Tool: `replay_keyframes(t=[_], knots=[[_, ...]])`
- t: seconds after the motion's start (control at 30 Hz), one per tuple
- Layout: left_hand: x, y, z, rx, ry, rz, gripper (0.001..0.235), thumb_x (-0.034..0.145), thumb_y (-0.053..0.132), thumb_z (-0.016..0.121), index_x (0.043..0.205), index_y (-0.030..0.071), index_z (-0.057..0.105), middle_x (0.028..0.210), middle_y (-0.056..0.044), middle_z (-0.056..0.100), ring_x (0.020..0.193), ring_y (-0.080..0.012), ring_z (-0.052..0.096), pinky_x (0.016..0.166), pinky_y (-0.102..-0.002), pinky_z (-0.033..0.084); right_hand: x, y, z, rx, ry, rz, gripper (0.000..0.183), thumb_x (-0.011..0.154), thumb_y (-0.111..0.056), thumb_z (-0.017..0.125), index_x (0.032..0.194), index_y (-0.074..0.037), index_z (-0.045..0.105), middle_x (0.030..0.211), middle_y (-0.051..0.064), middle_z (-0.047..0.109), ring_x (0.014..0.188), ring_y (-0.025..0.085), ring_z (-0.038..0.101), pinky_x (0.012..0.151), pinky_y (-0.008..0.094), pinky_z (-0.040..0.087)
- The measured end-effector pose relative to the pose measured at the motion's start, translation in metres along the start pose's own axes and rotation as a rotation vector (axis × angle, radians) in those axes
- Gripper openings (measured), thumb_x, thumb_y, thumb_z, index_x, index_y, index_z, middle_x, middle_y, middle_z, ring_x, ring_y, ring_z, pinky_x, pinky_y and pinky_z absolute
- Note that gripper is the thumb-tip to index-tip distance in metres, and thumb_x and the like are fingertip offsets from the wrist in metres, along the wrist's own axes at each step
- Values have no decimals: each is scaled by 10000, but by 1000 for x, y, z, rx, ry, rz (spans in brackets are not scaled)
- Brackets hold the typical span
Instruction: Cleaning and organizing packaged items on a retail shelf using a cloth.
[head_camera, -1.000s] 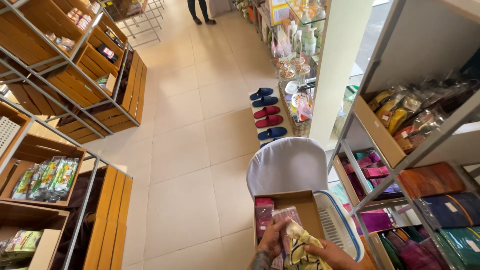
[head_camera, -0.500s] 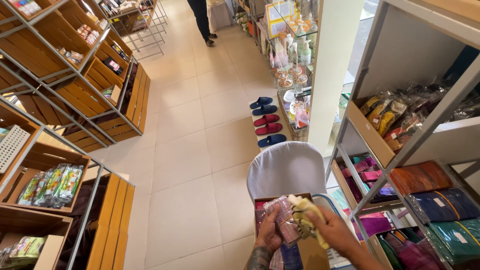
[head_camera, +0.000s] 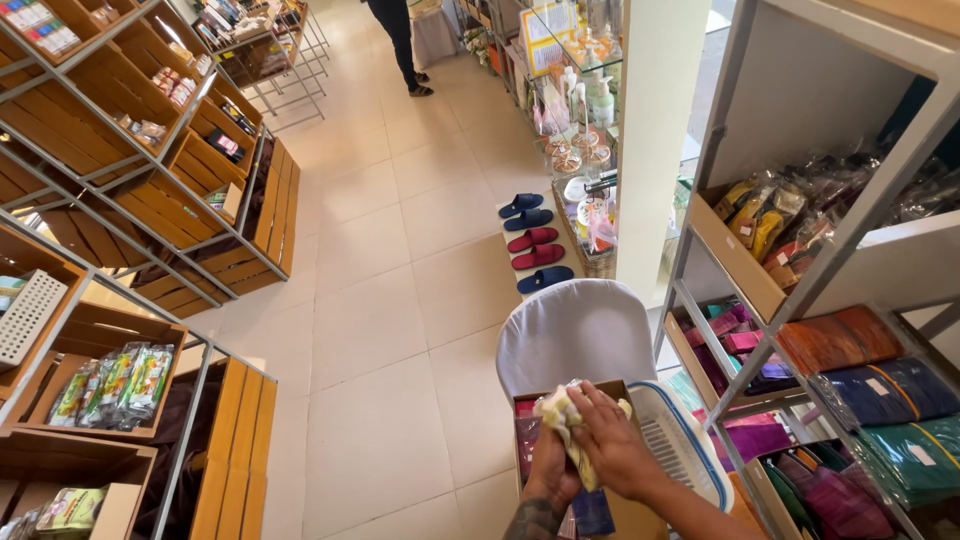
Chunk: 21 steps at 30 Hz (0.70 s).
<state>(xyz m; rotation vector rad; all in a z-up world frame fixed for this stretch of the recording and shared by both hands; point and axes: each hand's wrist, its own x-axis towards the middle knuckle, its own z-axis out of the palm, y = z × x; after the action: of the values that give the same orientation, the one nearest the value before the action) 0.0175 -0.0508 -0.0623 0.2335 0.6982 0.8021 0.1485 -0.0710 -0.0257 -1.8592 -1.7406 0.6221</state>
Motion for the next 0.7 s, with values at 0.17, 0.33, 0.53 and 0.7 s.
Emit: replay_keyframes(t=[0.17,0.33,0.53,0.7], knots=[[3,20,33,-8,17,16,441,999,309,572,1409,154,529,1289,-132,659,1080,-268,637,912,-447,556,16,40,-17,905,-38,576,393,1034,-365,445,1351,-132,460,1056,115,689,728,198,633,636,329,530],[2,23,39,176,92,144,454,974,331,609,1326,51,543,1161,-147,629,1036,-250,623,904,-403,557,-4,40,-29,1740,-273,362,497,1073,-345,336,1275,23,601,1025,157,726,761,169,664,658,339,566],[12,23,37,968,330,431,995,868,732,475,1594,129,159,1553,-233,420,1385,-353,538,1118,-431,460,-14,-31,-48,1491,-8,558,475,1026,-151,493,1478,-11,536,1266,208,688,1005,234,629,858,366,517],[5,25,43,735,105,187,1041,906,690,475,1619,116,-19,1710,-113,108,1552,-267,262,1227,-370,319,-27,-25,-16,566,-137,469,692,989,-499,335,1634,-296,186,1636,19,413,1473,257,471,1205,450,413]])
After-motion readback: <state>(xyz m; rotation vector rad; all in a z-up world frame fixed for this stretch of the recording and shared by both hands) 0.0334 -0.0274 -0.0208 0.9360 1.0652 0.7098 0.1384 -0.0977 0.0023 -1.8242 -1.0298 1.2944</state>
